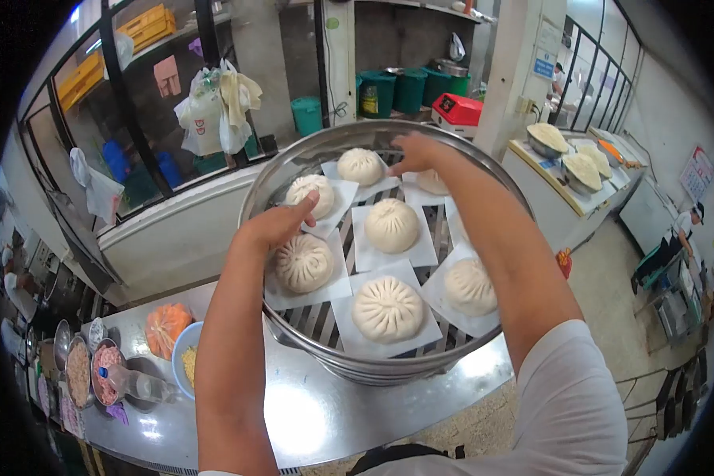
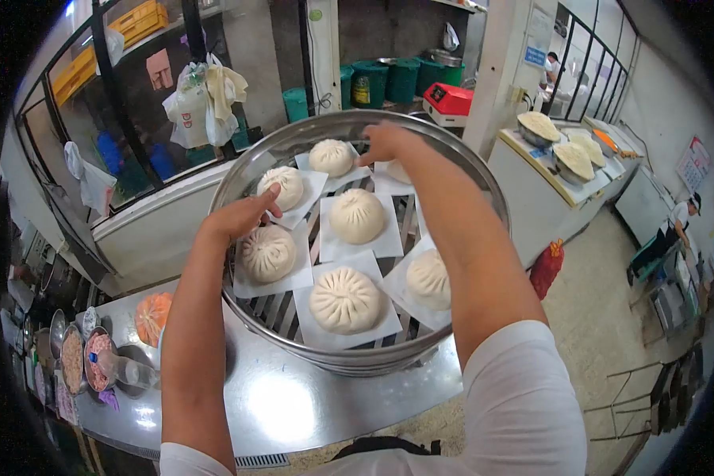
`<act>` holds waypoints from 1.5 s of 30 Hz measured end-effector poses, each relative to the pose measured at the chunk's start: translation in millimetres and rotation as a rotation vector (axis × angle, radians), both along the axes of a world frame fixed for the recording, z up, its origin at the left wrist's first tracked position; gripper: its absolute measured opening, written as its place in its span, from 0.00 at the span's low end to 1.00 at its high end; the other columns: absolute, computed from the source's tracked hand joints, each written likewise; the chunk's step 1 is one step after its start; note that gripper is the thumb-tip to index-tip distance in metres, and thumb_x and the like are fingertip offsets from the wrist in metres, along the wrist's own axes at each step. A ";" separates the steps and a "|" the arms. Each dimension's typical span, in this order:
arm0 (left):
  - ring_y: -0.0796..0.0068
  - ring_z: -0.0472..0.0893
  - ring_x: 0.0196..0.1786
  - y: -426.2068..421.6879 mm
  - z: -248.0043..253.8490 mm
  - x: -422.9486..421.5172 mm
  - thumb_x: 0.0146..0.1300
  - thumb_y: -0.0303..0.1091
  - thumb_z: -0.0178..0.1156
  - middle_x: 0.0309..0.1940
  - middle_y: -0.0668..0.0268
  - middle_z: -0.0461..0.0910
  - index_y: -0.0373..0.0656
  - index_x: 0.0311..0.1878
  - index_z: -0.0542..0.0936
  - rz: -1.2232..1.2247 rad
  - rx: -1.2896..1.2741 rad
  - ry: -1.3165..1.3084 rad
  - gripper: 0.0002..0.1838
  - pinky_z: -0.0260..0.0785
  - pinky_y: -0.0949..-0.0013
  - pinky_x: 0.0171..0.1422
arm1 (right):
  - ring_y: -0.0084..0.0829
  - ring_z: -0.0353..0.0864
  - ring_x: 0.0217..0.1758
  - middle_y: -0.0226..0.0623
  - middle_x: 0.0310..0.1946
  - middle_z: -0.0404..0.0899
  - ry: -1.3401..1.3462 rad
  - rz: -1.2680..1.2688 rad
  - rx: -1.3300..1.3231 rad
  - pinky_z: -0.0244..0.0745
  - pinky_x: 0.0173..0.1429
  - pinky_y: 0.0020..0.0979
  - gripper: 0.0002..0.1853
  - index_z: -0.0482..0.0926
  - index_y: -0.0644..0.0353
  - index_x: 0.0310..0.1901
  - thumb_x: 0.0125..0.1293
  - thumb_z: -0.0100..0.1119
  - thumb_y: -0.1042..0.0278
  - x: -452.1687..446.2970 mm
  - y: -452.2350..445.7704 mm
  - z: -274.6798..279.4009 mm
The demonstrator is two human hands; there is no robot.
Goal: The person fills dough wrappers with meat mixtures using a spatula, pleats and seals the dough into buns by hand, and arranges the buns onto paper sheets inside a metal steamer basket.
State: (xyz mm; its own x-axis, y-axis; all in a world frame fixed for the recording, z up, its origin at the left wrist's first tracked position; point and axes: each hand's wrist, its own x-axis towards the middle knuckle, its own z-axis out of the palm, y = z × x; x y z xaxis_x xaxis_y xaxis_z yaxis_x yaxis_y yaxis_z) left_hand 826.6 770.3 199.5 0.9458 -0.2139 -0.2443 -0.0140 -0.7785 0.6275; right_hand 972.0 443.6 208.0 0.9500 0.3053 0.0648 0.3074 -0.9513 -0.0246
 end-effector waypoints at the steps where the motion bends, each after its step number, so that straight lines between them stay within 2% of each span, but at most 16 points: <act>1: 0.61 0.75 0.47 1.6 -2.1 0.9 0.65 0.79 0.32 0.43 0.53 0.80 0.44 0.46 0.85 0.010 0.000 -0.012 0.47 0.64 0.60 0.60 | 0.52 0.69 0.69 0.57 0.65 0.69 0.003 0.124 0.053 0.67 0.69 0.45 0.51 0.68 0.52 0.69 0.46 0.72 0.33 4.3 15.7 2.5; 8: 0.51 0.78 0.57 1.6 3.6 -4.5 0.65 0.78 0.32 0.52 0.46 0.81 0.39 0.47 0.85 -0.002 0.060 -0.038 0.49 0.63 0.57 0.67 | 0.56 0.73 0.63 0.63 0.60 0.71 -0.015 0.135 0.250 0.70 0.67 0.45 0.52 0.71 0.53 0.67 0.39 0.76 0.35 7.7 91.6 -23.3; 11: 0.50 0.78 0.57 2.7 3.8 -1.3 0.65 0.78 0.32 0.53 0.46 0.81 0.39 0.45 0.86 -0.016 0.084 -0.023 0.49 0.63 0.57 0.67 | 0.54 0.75 0.61 0.59 0.56 0.75 -0.016 0.179 0.211 0.72 0.65 0.45 0.51 0.73 0.53 0.64 0.36 0.78 0.38 26.9 93.3 -28.6; 13: 0.54 0.78 0.54 1.8 0.7 0.4 0.65 0.79 0.29 0.48 0.47 0.81 0.42 0.43 0.86 -0.023 0.113 -0.035 0.49 0.63 0.59 0.64 | 0.48 0.79 0.59 0.50 0.55 0.79 0.068 0.173 0.163 0.75 0.63 0.44 0.50 0.74 0.51 0.64 0.34 0.81 0.43 33.9 89.0 -21.1; 17: 0.53 0.78 0.52 4.8 -5.0 7.0 0.66 0.78 0.31 0.47 0.47 0.81 0.41 0.42 0.86 -0.020 0.068 -0.031 0.48 0.64 0.58 0.63 | 0.46 0.83 0.54 0.48 0.50 0.83 -0.004 0.110 0.109 0.78 0.59 0.43 0.49 0.77 0.55 0.61 0.32 0.82 0.44 24.2 69.4 -13.6; 19: 0.55 0.78 0.53 -1.2 2.7 1.3 0.66 0.77 0.30 0.48 0.47 0.81 0.41 0.43 0.86 -0.010 0.074 -0.035 0.48 0.64 0.59 0.63 | 0.46 0.81 0.56 0.50 0.54 0.81 0.128 0.067 0.224 0.76 0.61 0.42 0.49 0.76 0.58 0.60 0.34 0.81 0.41 13.7 58.9 -12.5; 21: 0.57 0.78 0.53 0.5 9.3 -3.4 0.67 0.76 0.30 0.48 0.47 0.81 0.41 0.43 0.86 0.024 0.088 -0.038 0.47 0.64 0.60 0.63 | 0.47 0.81 0.56 0.50 0.56 0.79 -0.001 0.126 0.190 0.76 0.60 0.42 0.49 0.76 0.59 0.61 0.36 0.79 0.39 21.3 59.0 -21.7; 23: 0.50 0.72 0.68 -0.4 9.7 -6.2 0.72 0.68 0.32 0.64 0.45 0.74 0.39 0.64 0.75 0.049 -0.050 -0.314 0.42 0.59 0.59 0.72 | 0.48 0.81 0.55 0.51 0.58 0.77 -0.114 0.194 0.156 0.76 0.60 0.42 0.49 0.75 0.60 0.61 0.39 0.78 0.37 29.5 64.9 -34.0; 24: 0.50 0.72 0.68 0.1 7.3 -4.3 0.72 0.68 0.32 0.64 0.45 0.74 0.39 0.64 0.75 0.063 -0.050 -0.310 0.42 0.59 0.59 0.72 | 0.49 0.81 0.55 0.52 0.60 0.76 -0.127 0.233 0.212 0.76 0.59 0.43 0.50 0.73 0.59 0.63 0.41 0.76 0.35 16.6 74.7 -17.8; 26: 0.48 0.68 0.66 4.7 1.5 7.9 0.64 0.77 0.36 0.69 0.43 0.64 0.48 0.70 0.67 0.228 -0.354 -0.208 0.46 0.58 0.50 0.70 | 0.50 0.81 0.54 0.52 0.62 0.74 -0.138 0.290 0.263 0.76 0.59 0.43 0.51 0.72 0.58 0.65 0.44 0.74 0.32 -8.0 98.9 10.6; 28: 0.44 0.65 0.66 10.2 3.0 14.7 0.58 0.82 0.39 0.74 0.41 0.53 0.55 0.77 0.57 0.307 -0.523 -0.125 0.52 0.55 0.43 0.70 | 0.51 0.72 0.66 0.56 0.62 0.72 0.359 0.406 0.455 0.73 0.61 0.43 0.50 0.68 0.56 0.69 0.48 0.73 0.36 -35.6 124.3 20.0; 30: 0.44 0.66 0.67 6.9 4.8 10.5 0.59 0.82 0.39 0.75 0.41 0.50 0.57 0.78 0.56 0.426 -0.698 0.069 0.51 0.53 0.44 0.73 | 0.52 0.75 0.63 0.58 0.60 0.73 0.453 0.348 0.466 0.74 0.60 0.43 0.51 0.67 0.56 0.69 0.46 0.75 0.38 -53.1 146.3 2.7; 32: 0.42 0.62 0.71 6.6 6.7 11.7 0.59 0.82 0.38 0.76 0.40 0.46 0.59 0.79 0.53 0.416 -0.704 0.102 0.51 0.51 0.42 0.74 | 0.52 0.77 0.60 0.58 0.57 0.76 0.100 0.519 0.276 0.75 0.59 0.43 0.51 0.68 0.53 0.69 0.42 0.78 0.42 -38.2 159.1 -27.0; 40: 0.46 0.40 0.81 6.2 -3.2 20.8 0.63 0.80 0.36 0.81 0.53 0.36 0.64 0.80 0.46 0.108 -0.739 0.197 0.48 0.28 0.42 0.80 | 0.54 0.78 0.56 0.55 0.50 0.80 -0.035 0.590 0.328 0.74 0.62 0.44 0.43 0.78 0.57 0.55 0.34 0.81 0.47 -24.3 173.0 -36.4; 44: 0.45 0.39 0.81 4.0 -2.5 19.7 0.63 0.80 0.35 0.81 0.53 0.37 0.65 0.80 0.45 0.129 -0.709 0.212 0.48 0.27 0.41 0.80 | 0.55 0.80 0.54 0.53 0.49 0.81 -0.129 0.516 0.345 0.75 0.61 0.44 0.42 0.78 0.57 0.55 0.36 0.80 0.44 -33.8 164.8 -30.4; 45: 0.44 0.43 0.81 4.9 -4.3 21.4 0.62 0.80 0.35 0.81 0.52 0.39 0.63 0.80 0.49 0.137 -0.676 0.190 0.48 0.33 0.39 0.79 | 0.54 0.80 0.55 0.54 0.51 0.81 -0.046 0.478 0.353 0.74 0.62 0.44 0.44 0.77 0.58 0.57 0.37 0.79 0.42 -35.8 164.1 -26.5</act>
State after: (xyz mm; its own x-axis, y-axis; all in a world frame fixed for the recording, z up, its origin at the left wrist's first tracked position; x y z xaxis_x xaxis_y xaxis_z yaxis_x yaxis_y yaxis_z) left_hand 848.1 775.2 195.1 0.9292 -0.2589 -0.2637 0.2140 -0.2050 0.9551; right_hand 936.2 607.8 181.5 0.7064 0.6509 0.2782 0.7078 -0.6439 -0.2906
